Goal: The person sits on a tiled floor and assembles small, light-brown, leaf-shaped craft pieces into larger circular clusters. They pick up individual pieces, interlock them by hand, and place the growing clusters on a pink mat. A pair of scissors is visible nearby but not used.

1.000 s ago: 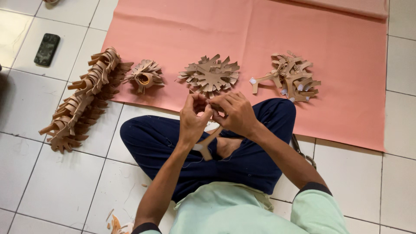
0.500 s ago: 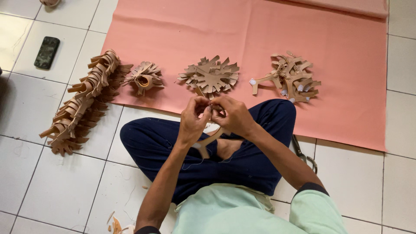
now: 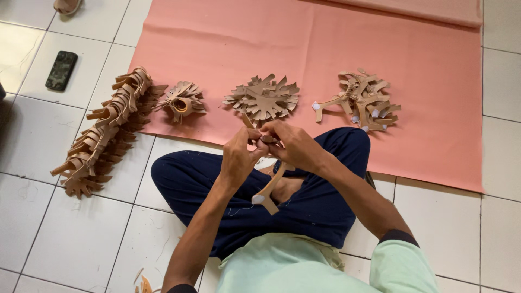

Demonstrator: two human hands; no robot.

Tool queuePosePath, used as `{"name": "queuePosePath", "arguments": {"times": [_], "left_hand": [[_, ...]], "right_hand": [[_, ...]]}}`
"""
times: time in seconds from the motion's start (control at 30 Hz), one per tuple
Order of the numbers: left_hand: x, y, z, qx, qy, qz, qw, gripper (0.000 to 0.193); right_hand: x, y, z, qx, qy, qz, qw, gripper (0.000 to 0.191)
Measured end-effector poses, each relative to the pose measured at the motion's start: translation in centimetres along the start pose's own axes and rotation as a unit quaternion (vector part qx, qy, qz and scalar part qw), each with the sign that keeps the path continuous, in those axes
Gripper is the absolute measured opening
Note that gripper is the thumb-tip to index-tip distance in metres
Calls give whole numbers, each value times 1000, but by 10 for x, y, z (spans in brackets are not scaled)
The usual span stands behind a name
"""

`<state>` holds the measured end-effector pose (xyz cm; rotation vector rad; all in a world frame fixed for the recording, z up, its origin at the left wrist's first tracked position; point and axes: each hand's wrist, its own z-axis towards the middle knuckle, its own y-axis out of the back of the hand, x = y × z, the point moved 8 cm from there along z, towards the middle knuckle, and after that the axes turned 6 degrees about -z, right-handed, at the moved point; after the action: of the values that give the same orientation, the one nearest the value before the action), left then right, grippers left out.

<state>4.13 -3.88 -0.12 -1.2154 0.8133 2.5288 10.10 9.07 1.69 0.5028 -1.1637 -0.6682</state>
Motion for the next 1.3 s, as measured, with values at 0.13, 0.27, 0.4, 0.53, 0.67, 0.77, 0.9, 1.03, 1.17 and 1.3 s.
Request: {"name": "queuePosePath", "arguments": {"times": [0.13,0.27,0.4,0.53,0.67,0.77,0.9,1.03,1.17,1.3], "left_hand": [[10,-4,0,18,29,-49,998,12],[14,-5,-4,45,96,-98,990,14],[3,-1,-6,52,115,-209,970,22],[5,1,-7,31,167,-223,960,16],[11,1,-11,13,187,-159,969,11],[17,-5,-14,24,192,-192,962,8],[35,-13,-24,5,234,-243,941,7],[50,-12,-29,-27,238,-232,943,8],[61,-11,-25,-138,238,-391,878,9],[54,-16,-27,-136,249,-363,888,9]], "right_hand": [[11,7,-9,-34,2,12,999,36],[8,11,-9,-27,-13,42,999,27],[12,19,-4,-30,39,22,999,27],[21,16,-4,-9,73,-1,997,28],[26,9,3,38,86,-10,996,32],[18,-3,10,109,60,7,992,27],[10,-17,14,142,62,4,988,28],[14,-15,12,57,87,10,995,29],[10,-9,6,-42,36,-82,995,41],[2,-12,3,-51,22,-83,995,44]]}}
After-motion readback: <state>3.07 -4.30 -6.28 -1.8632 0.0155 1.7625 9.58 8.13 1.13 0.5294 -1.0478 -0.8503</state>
